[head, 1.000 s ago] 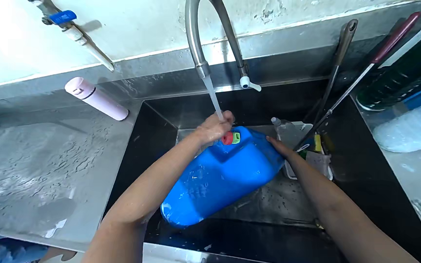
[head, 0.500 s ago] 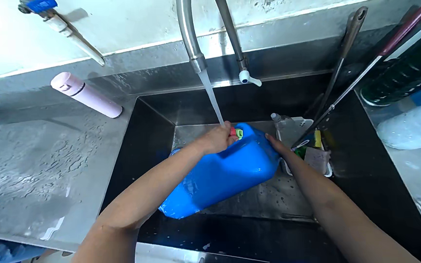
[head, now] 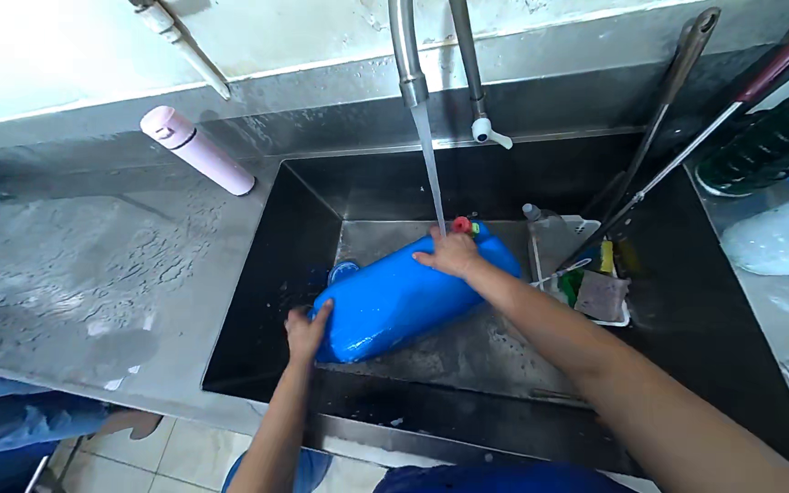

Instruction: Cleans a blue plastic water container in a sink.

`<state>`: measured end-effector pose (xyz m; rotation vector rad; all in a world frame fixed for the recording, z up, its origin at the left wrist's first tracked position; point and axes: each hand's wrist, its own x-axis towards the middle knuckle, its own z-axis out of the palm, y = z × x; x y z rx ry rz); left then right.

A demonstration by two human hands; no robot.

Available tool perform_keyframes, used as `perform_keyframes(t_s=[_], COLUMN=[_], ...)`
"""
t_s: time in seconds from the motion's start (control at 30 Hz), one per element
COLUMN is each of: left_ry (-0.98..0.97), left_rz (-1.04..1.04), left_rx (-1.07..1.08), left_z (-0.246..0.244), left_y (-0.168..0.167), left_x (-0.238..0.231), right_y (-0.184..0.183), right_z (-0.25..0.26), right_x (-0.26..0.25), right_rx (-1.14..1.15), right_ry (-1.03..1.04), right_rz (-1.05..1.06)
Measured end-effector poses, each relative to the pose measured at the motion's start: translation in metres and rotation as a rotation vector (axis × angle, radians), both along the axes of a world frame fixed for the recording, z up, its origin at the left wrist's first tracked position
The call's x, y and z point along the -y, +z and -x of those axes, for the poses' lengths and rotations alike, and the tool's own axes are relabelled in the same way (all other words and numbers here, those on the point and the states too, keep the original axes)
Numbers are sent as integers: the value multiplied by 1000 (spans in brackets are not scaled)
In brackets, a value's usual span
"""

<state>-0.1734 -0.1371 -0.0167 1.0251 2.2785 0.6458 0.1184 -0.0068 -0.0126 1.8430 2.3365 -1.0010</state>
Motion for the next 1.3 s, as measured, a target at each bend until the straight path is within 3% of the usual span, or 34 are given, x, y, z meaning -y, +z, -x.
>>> perform_keyframes(t_s=[0.07,0.13,0.2,0.27,0.37,0.4,0.47,0.53,0.6,0.67,0.7,0.8,0.87,0.93,1.03,1.2,1.3], left_ry=[202,169,-116,-381,-375,-366,-362,-361,-364,-325,-307,-219,-90,-20,-47,-57,8], left_rz=[14,-116,-287,-265,-168,-169,-226,-341,-383,-298,-240,-151,-174,-202,-255,-332,-378], left_rx=[404,601,691,651,590,580,530,514,610,560,482,362,387,406,480,772,820], left_z=[10,3,-12,-52,-136,-162,-208,-232,-236,-224,-212,-162,-146,-148,-173,-234,-258], left_y=[7,32,72,114,140,140,136,125,114,113,118,126,126,127,134,135,131], left_x=[23,30,24,0,-57,-81,-122,-151,-173,-177,-172,-139,-113,-89,-75,-97,-130], right_y=[-2,1,-10,-33,-79,-59,24,83,88,25,-15,-128,-148,-128,-81,34,70], right_z=[-3,-18,-49,-76,-82,-80,-66,-44,-17,1,-1,-35,-57,-60,-39,0,23], right_x=[-5,-3,-5,-10,-31,-46,-57,-55,-38,-20,-12,0,-2,-5,-5,41,93], right_rx=[4,-75,-234,-422,-624,-677,-790,-795,-695,-708,-724,-730,-890,-906,-892,-987,-1040], right_ry=[-14,-75,-165,-261,-317,-290,-166,-89,-271,-449,-501,-850,-1162,-1424,-1438,-861,-644], right_rz=[49,64,83,146,-44,1,46,-174,-510,-912,-961,-646,-188,187,143,-287,-481])
